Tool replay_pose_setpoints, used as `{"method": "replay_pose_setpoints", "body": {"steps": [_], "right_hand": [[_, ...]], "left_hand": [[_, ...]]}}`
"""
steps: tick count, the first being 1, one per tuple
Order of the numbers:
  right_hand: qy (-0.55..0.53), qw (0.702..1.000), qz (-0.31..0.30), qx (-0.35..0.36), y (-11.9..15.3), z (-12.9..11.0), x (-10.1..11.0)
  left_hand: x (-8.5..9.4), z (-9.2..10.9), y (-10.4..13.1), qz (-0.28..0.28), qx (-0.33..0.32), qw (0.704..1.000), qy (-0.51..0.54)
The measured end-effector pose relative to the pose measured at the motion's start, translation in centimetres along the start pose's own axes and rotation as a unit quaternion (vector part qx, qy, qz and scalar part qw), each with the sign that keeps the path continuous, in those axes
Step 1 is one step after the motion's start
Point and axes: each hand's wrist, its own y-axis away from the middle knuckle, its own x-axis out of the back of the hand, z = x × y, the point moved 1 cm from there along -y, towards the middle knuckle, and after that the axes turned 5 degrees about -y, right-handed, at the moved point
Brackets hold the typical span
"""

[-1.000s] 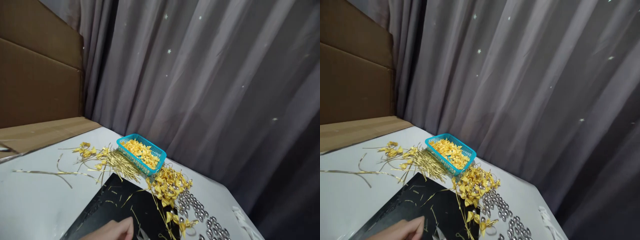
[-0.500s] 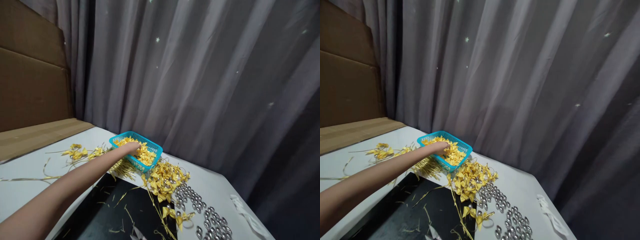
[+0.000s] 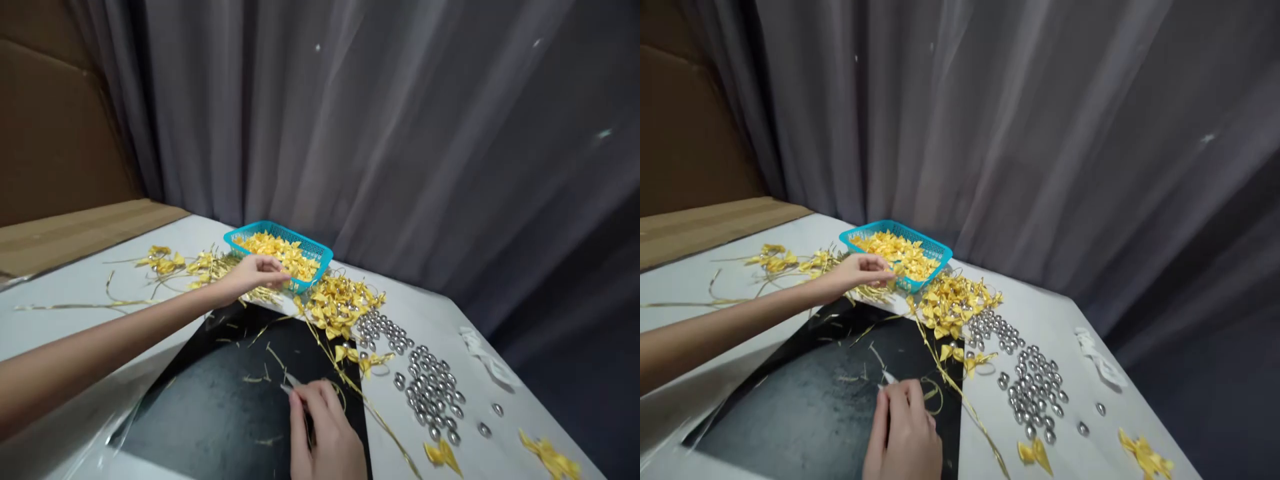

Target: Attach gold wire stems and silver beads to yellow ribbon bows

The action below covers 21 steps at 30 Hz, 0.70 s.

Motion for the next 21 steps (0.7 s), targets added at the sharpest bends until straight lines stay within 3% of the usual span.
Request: {"method": "replay_pose_setpoints", "body": {"steps": [4,7,9,14,21], "right_hand": [[0.019,0.998,-0.061,0.024,0.1,-0.6,-0.1],[-0.049,0.998,-0.026,0.009,0.0,-1.3,0.6],[-0.104,0.994,-0.019,0.029,-0.3,-1.6,1.0],[-0.164,0.977,-0.106,0.087,-1.3,-1.2,1.1],[-0.165,0.959,-0.223,0.056,-1.9,-0.1,1.6]], "left_hand": [[-2.4,-1.0,7.4,-0.064,0.067,0.99,0.11],[-3.6,-1.6,10.2,-0.116,0.09,0.972,0.183],[-4.0,-1.8,10.8,-0.147,0.09,0.957,0.233],[-4.1,-2.4,11.1,-0.209,0.057,0.939,0.267],[-3.6,-2.7,11.4,-0.249,0.031,0.945,0.21]]}}
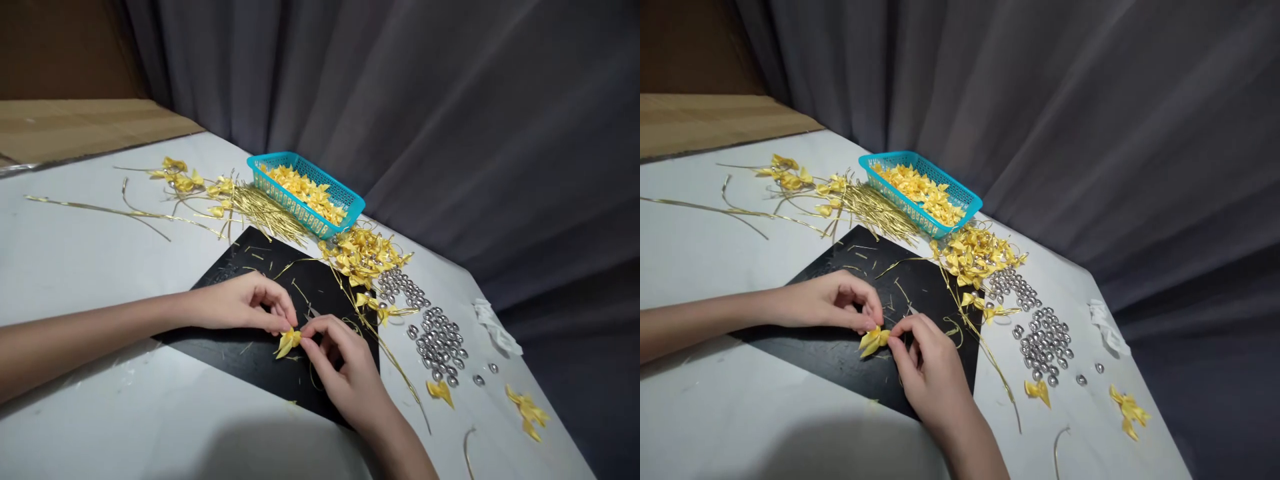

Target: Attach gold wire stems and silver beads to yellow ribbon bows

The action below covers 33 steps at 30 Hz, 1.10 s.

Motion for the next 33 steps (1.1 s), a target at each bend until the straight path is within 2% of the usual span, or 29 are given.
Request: {"method": "replay_pose_setpoints", "body": {"steps": [8,15,18,22,24,27,31,33], "right_hand": [[0.093,0.991,-0.086,-0.047,0.1,-0.9,0.3],[0.1,0.983,-0.132,-0.079,-0.2,-0.7,0.0],[0.108,0.982,-0.139,-0.075,-0.1,-0.8,0.0],[0.118,0.982,-0.138,-0.058,0.0,-1.1,0.1],[0.123,0.981,-0.14,-0.052,0.1,-1.2,0.2],[0.117,0.983,-0.129,-0.057,0.2,-1.2,0.2],[0.076,0.99,-0.099,-0.066,0.2,-1.0,0.3],[0.065,0.992,-0.093,-0.059,0.2,-0.8,0.3]], "left_hand": [[0.1,0.7,0.3,-0.008,0.001,0.983,-0.184],[-0.5,1.9,0.9,-0.051,-0.047,0.95,-0.305],[-0.7,2.3,1.2,-0.061,-0.071,0.927,-0.364],[-0.9,2.4,1.5,-0.061,-0.096,0.874,-0.473],[-1.0,2.4,1.6,-0.065,-0.096,0.858,-0.501],[-1.0,2.3,1.7,-0.068,-0.086,0.862,-0.494],[-0.9,2.5,1.6,-0.052,-0.057,0.9,-0.429],[-0.9,2.6,1.6,-0.05,-0.05,0.91,-0.409]]}}
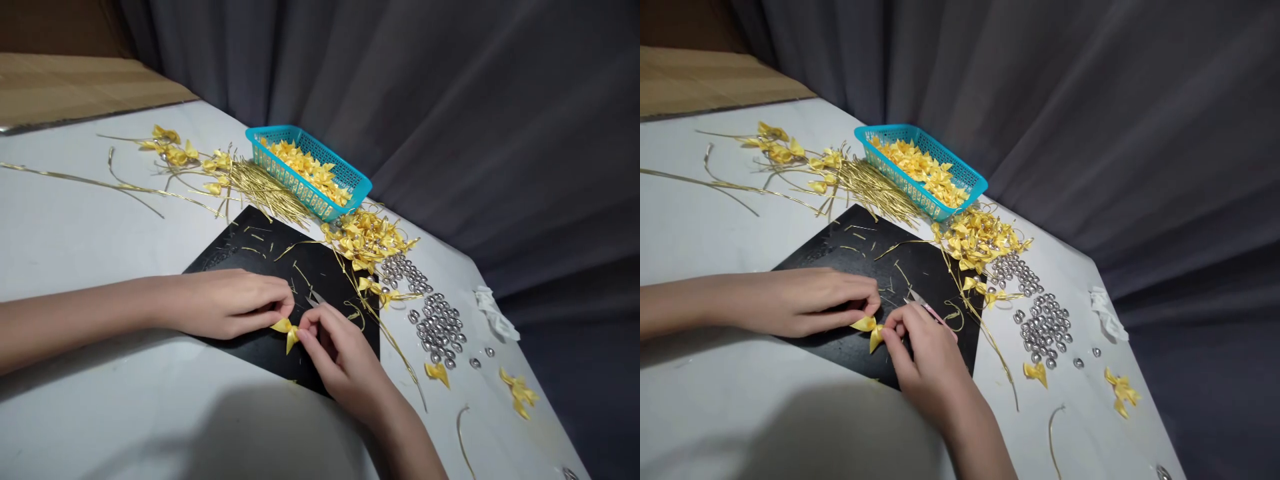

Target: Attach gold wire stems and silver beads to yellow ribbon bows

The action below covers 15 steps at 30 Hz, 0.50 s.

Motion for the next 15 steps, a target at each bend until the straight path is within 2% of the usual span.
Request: {"method": "replay_pose_setpoints", "body": {"steps": [5,6,8,10,11,12,15], "right_hand": [[0.015,0.999,0.023,0.04,-0.1,0.2,0.0],[0.008,0.997,0.053,0.048,-0.1,0.1,-0.1],[-0.028,0.987,0.154,0.041,0.1,0.0,-0.4],[-0.085,0.969,0.233,0.003,0.3,-0.2,-1.0],[-0.123,0.964,0.236,-0.028,0.4,-0.3,-1.3],[-0.169,0.96,0.213,-0.064,0.4,-0.4,-1.7],[-0.321,0.927,0.117,-0.154,0.3,-0.7,-2.7]], "left_hand": [[-0.1,-0.1,0.1,-0.011,-0.006,1.0,-0.002],[-0.3,-0.1,0.1,-0.001,-0.001,1.0,0.007],[-0.5,-0.1,0.0,0.034,0.021,0.998,0.042],[-0.8,0.0,-0.2,0.07,0.047,0.992,0.096],[-1.0,0.2,-0.2,0.081,0.06,0.986,0.129],[-1.2,0.4,-0.3,0.086,0.071,0.98,0.164],[-1.9,1.2,-0.5,0.092,0.083,0.96,0.251]]}}
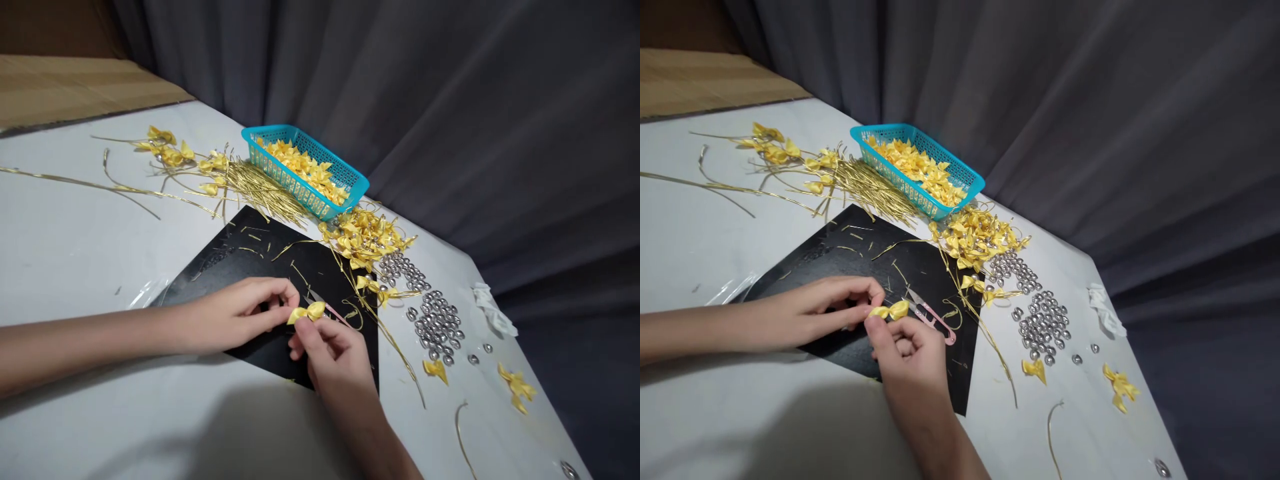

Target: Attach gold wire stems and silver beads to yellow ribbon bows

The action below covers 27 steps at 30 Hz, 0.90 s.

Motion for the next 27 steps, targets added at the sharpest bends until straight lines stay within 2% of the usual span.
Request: {"method": "replay_pose_setpoints", "body": {"steps": [3,7,13,15,18,21,27], "right_hand": [[-0.075,0.996,-0.001,-0.041,-0.1,0.1,-0.4],[-0.073,0.996,-0.007,-0.05,-0.2,-0.2,-0.4],[0.029,0.998,0.041,0.047,-0.2,-1.2,0.1],[0.005,1.0,0.016,0.024,-0.2,-1.4,-0.1],[-0.025,1.0,-0.002,0.0,0.0,-1.5,-0.5],[-0.029,1.0,-0.001,0.007,0.0,-1.3,-0.5],[-0.108,0.993,0.02,0.034,-0.6,-0.4,0.6]], "left_hand": [[-0.5,0.1,0.1,0.009,0.006,1.0,0.025],[-0.6,-0.3,0.0,-0.011,0.027,0.998,0.055],[-0.4,-1.2,-0.5,-0.033,0.074,0.98,0.18],[-0.4,-1.3,-0.6,-0.04,0.065,0.976,0.204],[-0.4,-1.3,-0.7,-0.01,0.06,0.975,0.212],[-0.3,-1.3,-0.7,0.011,0.071,0.971,0.229],[-0.4,-1.9,-0.8,-0.01,0.064,0.963,0.263]]}}
